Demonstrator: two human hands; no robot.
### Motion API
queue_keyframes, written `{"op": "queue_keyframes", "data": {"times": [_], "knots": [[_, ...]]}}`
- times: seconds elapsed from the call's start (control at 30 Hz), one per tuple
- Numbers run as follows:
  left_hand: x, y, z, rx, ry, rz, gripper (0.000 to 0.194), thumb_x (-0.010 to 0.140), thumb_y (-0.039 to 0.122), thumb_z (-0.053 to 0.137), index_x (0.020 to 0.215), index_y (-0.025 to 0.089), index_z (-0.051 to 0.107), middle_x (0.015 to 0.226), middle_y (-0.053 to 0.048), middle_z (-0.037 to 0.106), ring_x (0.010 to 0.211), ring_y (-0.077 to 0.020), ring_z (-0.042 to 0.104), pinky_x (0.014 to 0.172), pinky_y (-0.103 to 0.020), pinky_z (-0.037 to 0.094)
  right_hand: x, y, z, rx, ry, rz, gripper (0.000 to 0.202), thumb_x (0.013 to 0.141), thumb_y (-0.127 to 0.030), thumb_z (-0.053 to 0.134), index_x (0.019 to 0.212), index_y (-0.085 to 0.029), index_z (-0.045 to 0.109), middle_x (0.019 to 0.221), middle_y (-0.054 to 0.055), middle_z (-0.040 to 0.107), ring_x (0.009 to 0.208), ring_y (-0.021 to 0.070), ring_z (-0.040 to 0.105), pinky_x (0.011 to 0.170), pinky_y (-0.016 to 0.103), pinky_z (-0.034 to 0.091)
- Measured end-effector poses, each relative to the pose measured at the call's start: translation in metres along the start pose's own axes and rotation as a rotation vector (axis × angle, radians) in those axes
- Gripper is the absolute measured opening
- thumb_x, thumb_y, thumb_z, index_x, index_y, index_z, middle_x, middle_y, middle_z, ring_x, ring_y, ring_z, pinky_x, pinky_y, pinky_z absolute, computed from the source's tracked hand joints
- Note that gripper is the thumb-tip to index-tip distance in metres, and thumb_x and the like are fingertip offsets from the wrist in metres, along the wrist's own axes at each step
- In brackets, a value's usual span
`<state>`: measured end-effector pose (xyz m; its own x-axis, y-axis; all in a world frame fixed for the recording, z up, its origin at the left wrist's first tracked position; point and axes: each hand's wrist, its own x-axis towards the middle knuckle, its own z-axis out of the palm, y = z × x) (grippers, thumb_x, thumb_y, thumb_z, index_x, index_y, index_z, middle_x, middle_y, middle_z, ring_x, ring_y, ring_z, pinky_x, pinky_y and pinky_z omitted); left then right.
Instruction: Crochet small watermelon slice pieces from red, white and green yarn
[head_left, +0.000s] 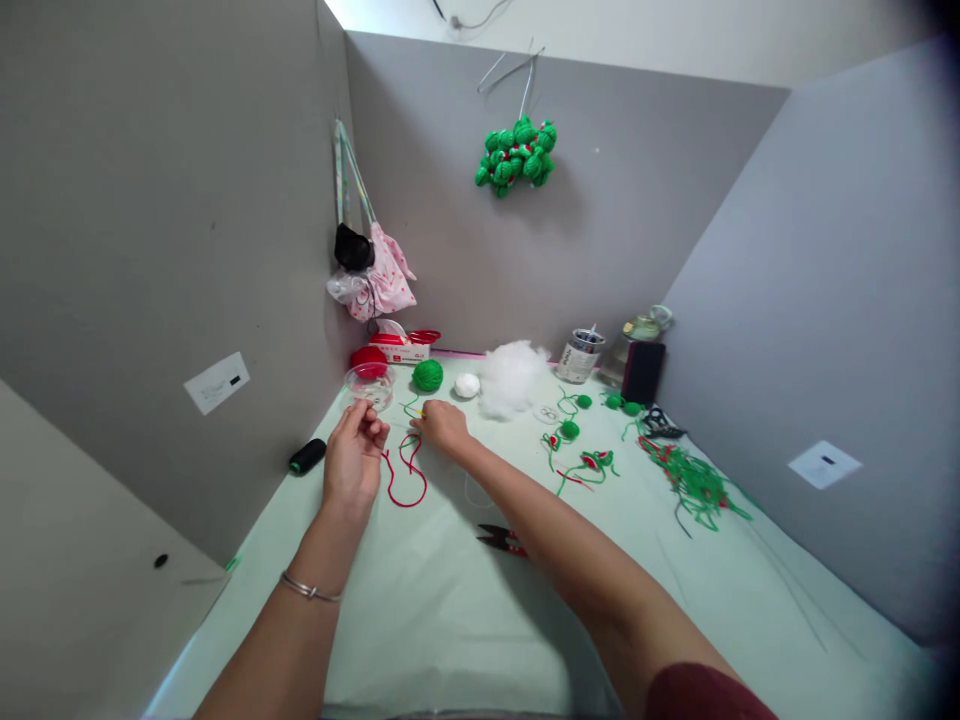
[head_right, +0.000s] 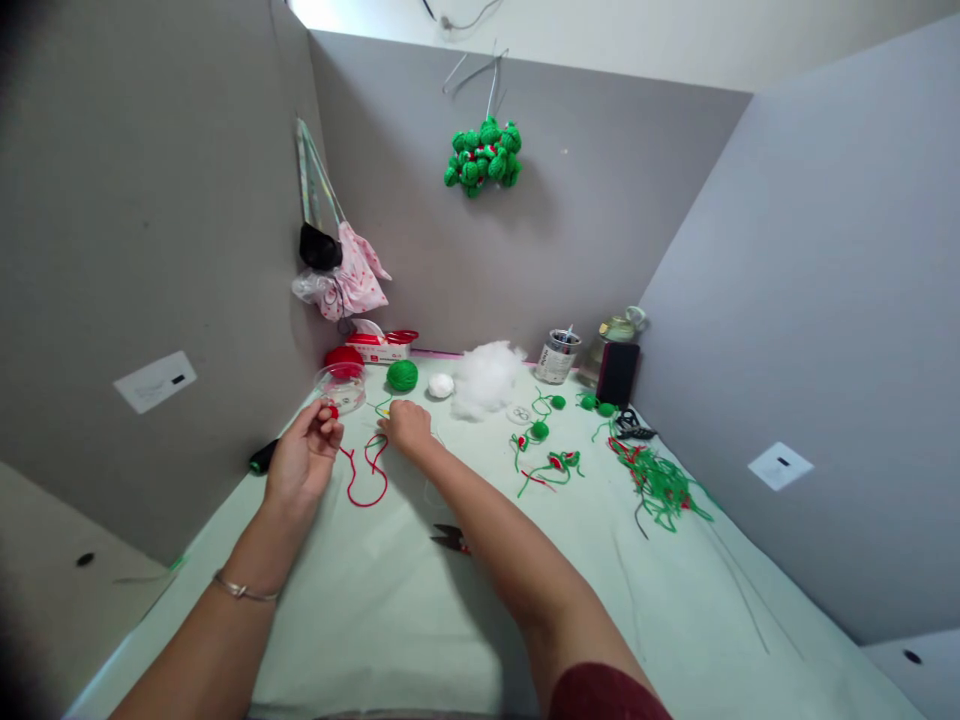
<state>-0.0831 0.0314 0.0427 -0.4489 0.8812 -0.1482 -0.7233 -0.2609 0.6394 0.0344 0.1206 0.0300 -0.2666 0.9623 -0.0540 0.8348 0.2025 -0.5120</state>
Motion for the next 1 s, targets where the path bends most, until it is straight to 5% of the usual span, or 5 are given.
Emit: {"op": "queue_keyframes", "data": {"times": [0.3, 0.4, 0.5, 0.77, 1.0], "knots": [[-0.013, -0.007, 0.007, 0.072, -0.156, -0.038, 0.016, 0.083, 0.022, 0.084, 0.084, 0.017, 0.069, 0.081, 0.004, 0.065, 0.057, -0.0040, 0.054, 0.062, -0.017, 0.053, -0.016, 0.020, -0.030, 0.465, -0.123, 0.053, 0.038, 0.099, -0.035, 0.068, 0.132, -0.018, 0.063, 0.135, 0.011, 0.065, 0.112, 0.0253, 0.069, 0.091, 0.045, 0.061], [-0.031, -0.021, 0.013, 0.139, -0.283, -0.107, 0.022, 0.076, 0.028, 0.090, 0.081, 0.018, 0.071, 0.087, 0.002, 0.069, 0.062, -0.0052, 0.056, 0.067, -0.018, 0.053, -0.052, 0.035, -0.053, 0.660, -0.109, 0.025, 0.024, 0.100, -0.034, 0.064, 0.116, -0.016, 0.066, 0.105, 0.005, 0.072, 0.076, 0.0143, 0.066, 0.067, 0.030, 0.058], [-0.056, -0.036, 0.018, 0.230, -0.429, -0.210, 0.023, 0.075, 0.033, 0.090, 0.078, 0.016, 0.075, 0.091, -0.004, 0.073, 0.087, -0.0147, 0.066, 0.086, -0.027, 0.054, -0.096, 0.049, -0.068, 0.838, -0.063, -0.001, 0.018, 0.090, -0.035, 0.068, 0.095, -0.018, 0.063, 0.067, -0.007, 0.057, 0.045, 0.0052, 0.034, 0.045, 0.021, 0.030], [-0.110, -0.054, 0.020, 0.341, -0.522, -0.346, 0.021, 0.081, 0.037, 0.086, 0.078, 0.018, 0.077, 0.097, -0.005, 0.075, 0.094, -0.0174, 0.062, 0.089, -0.028, 0.046, -0.194, 0.075, -0.071, 1.066, -0.046, 0.032, 0.028, 0.073, -0.039, 0.082, 0.079, -0.019, 0.064, 0.066, -0.004, 0.061, 0.049, 0.0057, 0.031, 0.045, 0.024, 0.020], [-0.134, -0.062, 0.014, 0.379, -0.467, -0.358, 0.020, 0.080, 0.038, 0.085, 0.080, 0.019, 0.077, 0.088, -0.003, 0.070, 0.077, -0.0142, 0.057, 0.080, -0.025, 0.048, -0.216, 0.095, -0.066, 1.164, 0.064, 0.100, 0.034, 0.072, -0.044, 0.087, 0.080, -0.020, 0.065, 0.053, -0.011, 0.039, 0.047, 0.0057, 0.027, 0.046, 0.023, 0.019]]}}
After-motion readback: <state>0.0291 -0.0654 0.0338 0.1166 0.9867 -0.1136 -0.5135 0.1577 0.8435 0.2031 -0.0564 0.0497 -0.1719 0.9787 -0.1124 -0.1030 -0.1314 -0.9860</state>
